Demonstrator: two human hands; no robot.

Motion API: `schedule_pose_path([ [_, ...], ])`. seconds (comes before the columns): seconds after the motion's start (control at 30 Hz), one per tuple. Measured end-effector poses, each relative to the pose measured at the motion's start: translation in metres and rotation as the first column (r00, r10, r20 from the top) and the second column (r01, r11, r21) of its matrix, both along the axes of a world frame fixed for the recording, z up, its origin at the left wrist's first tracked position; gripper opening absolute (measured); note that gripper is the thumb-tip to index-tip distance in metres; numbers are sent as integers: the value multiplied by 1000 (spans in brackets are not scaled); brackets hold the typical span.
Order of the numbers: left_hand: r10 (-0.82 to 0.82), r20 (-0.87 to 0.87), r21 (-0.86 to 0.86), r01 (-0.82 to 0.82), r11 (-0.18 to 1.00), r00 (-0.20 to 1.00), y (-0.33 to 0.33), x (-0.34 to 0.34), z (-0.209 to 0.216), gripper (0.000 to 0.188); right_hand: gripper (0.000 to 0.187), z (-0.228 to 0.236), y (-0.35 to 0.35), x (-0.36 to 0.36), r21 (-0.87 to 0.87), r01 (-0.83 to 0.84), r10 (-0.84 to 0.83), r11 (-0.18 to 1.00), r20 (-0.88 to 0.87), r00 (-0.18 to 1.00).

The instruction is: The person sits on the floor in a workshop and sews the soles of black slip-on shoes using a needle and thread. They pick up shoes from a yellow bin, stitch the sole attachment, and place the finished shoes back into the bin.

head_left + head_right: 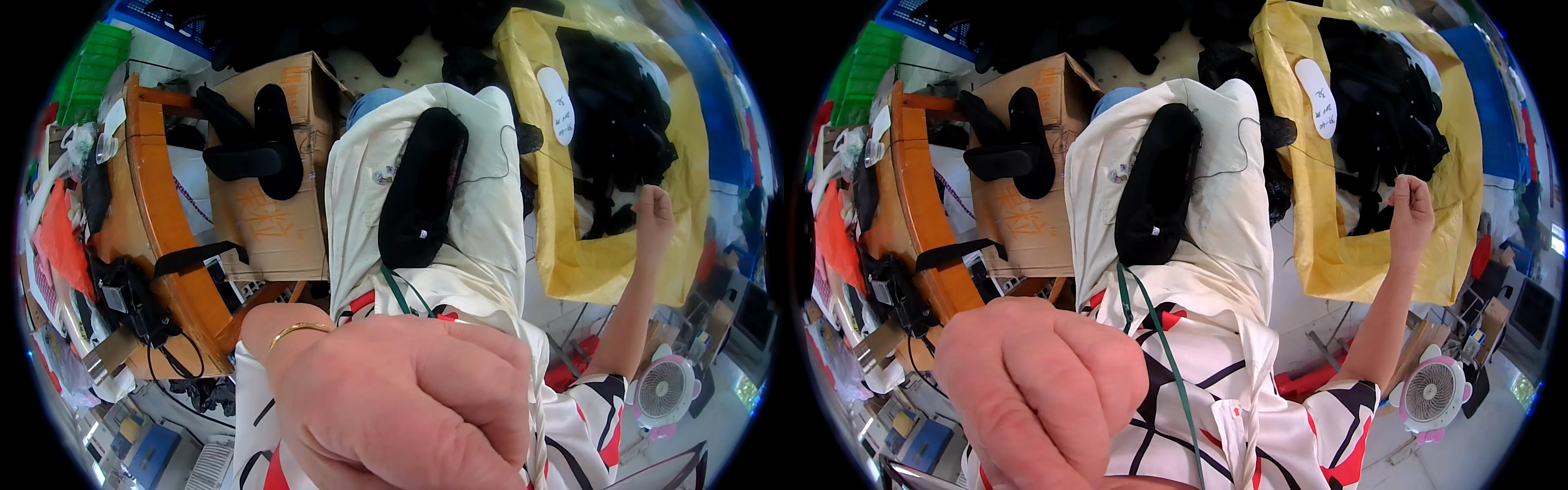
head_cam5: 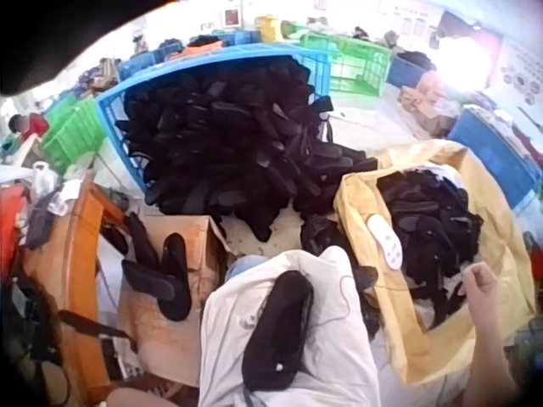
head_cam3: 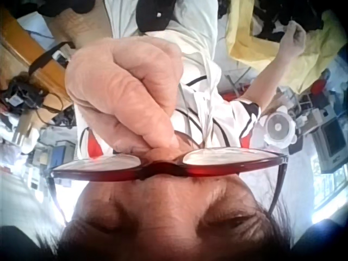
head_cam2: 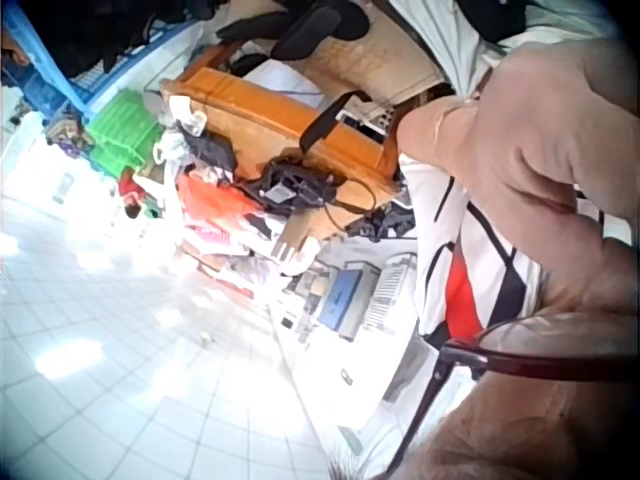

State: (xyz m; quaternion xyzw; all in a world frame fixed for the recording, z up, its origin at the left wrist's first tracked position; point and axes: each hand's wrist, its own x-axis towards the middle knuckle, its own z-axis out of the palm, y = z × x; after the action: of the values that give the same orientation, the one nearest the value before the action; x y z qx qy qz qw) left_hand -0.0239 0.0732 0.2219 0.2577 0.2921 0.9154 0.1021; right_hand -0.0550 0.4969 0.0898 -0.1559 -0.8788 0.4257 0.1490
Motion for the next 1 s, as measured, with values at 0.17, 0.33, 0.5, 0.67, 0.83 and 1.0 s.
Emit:
schedule_pose_path([
  [0.17,-100,16,-50,100,994,995,-7,-13,4,9,15,-11,9,7,-13,-29,29,999,-3,1000],
  [0.33,-225,-125,-85,216,973,966,-16,-20,-7,30,15,-11,4,9,-16,-16,16,1000,8,1000],
  [0.5,-147,-16,-57,146,988,989,-10,-17,-2,13,15,-14,4,9,-14,-8,9,1000,15,1000],
  [0.67,-163,-2,-46,162,986,987,-12,-20,-5,13,14,-20,8,9,-31,-9,9,999,13,1000],
  [0.83,-165,3,-46,165,985,986,-13,-20,-6,15,14,-23,9,9,-42,-12,12,999,11,1000],
  [1.0,-244,-25,-100,241,965,969,-16,-30,-4,14,14,-24,7,9,-56,17,-15,998,34,999],
])
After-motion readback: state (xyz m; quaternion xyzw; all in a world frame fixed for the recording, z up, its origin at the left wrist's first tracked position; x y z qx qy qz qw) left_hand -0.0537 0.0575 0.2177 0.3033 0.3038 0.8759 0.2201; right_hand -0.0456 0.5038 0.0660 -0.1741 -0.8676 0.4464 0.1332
